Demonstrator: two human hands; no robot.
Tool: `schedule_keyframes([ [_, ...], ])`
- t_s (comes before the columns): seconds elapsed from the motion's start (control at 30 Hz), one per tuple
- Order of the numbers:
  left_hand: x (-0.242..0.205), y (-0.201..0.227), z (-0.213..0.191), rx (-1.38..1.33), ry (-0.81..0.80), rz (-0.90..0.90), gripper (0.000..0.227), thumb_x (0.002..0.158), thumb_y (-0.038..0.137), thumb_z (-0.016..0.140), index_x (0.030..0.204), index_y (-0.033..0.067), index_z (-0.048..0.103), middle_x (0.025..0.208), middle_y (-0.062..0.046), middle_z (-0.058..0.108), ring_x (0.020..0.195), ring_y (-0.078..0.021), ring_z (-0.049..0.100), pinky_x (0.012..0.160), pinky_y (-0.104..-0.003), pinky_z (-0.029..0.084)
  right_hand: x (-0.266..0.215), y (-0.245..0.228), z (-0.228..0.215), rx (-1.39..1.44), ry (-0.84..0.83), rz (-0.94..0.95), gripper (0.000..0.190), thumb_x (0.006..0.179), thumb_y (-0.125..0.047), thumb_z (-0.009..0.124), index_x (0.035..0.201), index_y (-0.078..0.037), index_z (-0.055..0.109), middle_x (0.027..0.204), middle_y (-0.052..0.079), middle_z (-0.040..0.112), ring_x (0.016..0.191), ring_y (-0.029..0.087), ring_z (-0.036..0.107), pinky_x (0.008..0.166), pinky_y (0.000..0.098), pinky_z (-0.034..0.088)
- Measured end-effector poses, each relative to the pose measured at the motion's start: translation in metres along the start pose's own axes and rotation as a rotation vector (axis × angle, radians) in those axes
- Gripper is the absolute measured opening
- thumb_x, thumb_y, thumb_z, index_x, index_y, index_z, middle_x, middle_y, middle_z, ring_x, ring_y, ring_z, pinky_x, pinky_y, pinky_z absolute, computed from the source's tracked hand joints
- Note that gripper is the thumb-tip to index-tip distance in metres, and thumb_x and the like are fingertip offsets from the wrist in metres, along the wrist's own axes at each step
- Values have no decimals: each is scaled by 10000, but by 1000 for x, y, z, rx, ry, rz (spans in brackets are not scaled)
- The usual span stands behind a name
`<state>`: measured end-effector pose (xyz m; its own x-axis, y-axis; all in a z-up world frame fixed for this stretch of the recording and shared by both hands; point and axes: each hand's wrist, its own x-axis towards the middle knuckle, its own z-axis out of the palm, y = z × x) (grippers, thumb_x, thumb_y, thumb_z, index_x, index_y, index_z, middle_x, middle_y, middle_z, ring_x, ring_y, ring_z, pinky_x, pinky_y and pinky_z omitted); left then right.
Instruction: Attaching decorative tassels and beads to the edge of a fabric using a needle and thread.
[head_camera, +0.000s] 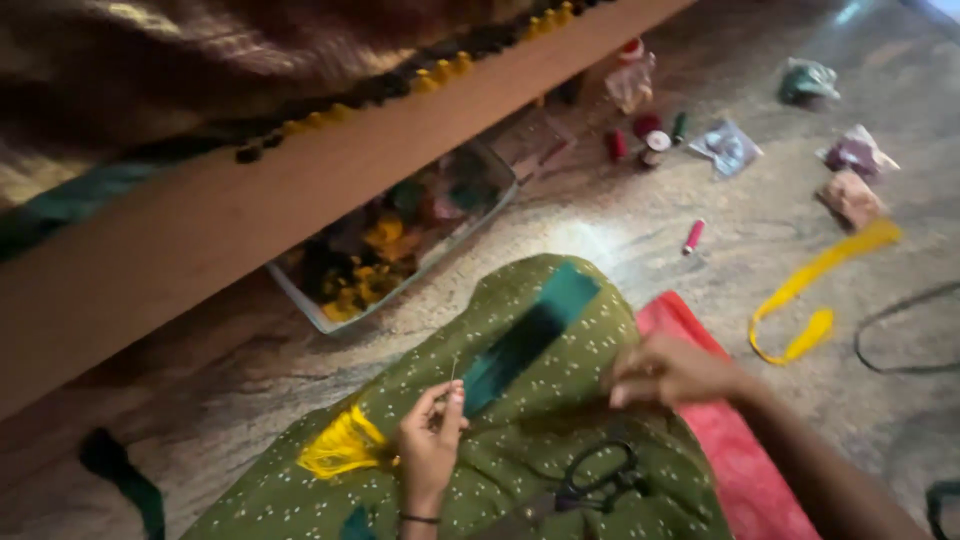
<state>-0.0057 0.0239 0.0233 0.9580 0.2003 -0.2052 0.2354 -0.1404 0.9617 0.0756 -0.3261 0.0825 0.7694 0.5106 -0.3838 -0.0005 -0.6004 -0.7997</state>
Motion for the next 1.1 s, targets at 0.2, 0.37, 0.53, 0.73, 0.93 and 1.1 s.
schedule_keyframes([
  [0.2, 10, 82, -9, 88, -47, 120, 199, 959, 182, 654, 1035, 41, 772, 777, -70, 796, 702, -90, 751, 603, -244, 556, 46, -112, 58, -232, 225, -318, 192, 828, -190, 802, 980, -73, 799, 908, 110, 744, 892, 246, 689, 789, 363, 532],
  [0.37, 22, 129, -39, 273, 43, 619, 191, 968, 149, 693, 1043, -12, 761, 962, -154, 777, 870, -222, 748, 696, -319, 583, 87, -180, 76, 141, 420, -414, 177, 854, -121, 767, 1008, -35, 786, 924, 90, 773, 858, 191, 735, 759, 304, 560],
  [0.53, 63, 161, -78, 294, 111, 659, 162, 912, 211, 741, 999, 79, 778, 1004, -81, 773, 640, -126, 685, 544, -245, 566, 117, -230, 67, 500, 410, -410, 174, 986, -94, 653, 1085, 17, 743, 950, 89, 756, 858, 162, 721, 761, 288, 614],
  [0.73, 162, 191, -117, -322, 285, 408, 267, 948, 234, 713, 1161, 82, 657, 1057, -36, 694, 923, -94, 618, 801, -240, 513, 155, -279, 55, 668, 408, -338, 262, 961, -56, 629, 1207, -11, 705, 971, 104, 776, 845, 135, 749, 769, 276, 635],
  [0.93, 199, 196, -115, -750, 176, 444, 278, 947, 210, 735, 1123, 20, 632, 1094, -35, 686, 1065, -116, 627, 988, -268, 473, 212, -269, 67, 749, 391, -334, 170, 919, 17, 694, 1073, 82, 724, 970, 127, 765, 866, 150, 732, 812, 278, 608],
  [1.1, 188, 208, -119, -525, 336, 362, 224, 948, 198, 766, 938, -12, 690, 911, -13, 675, 847, -94, 569, 749, -277, 463, 250, -279, 79, 803, 411, -294, 159, 916, 13, 703, 1058, 83, 724, 953, 122, 767, 854, 165, 727, 798, 288, 589],
])
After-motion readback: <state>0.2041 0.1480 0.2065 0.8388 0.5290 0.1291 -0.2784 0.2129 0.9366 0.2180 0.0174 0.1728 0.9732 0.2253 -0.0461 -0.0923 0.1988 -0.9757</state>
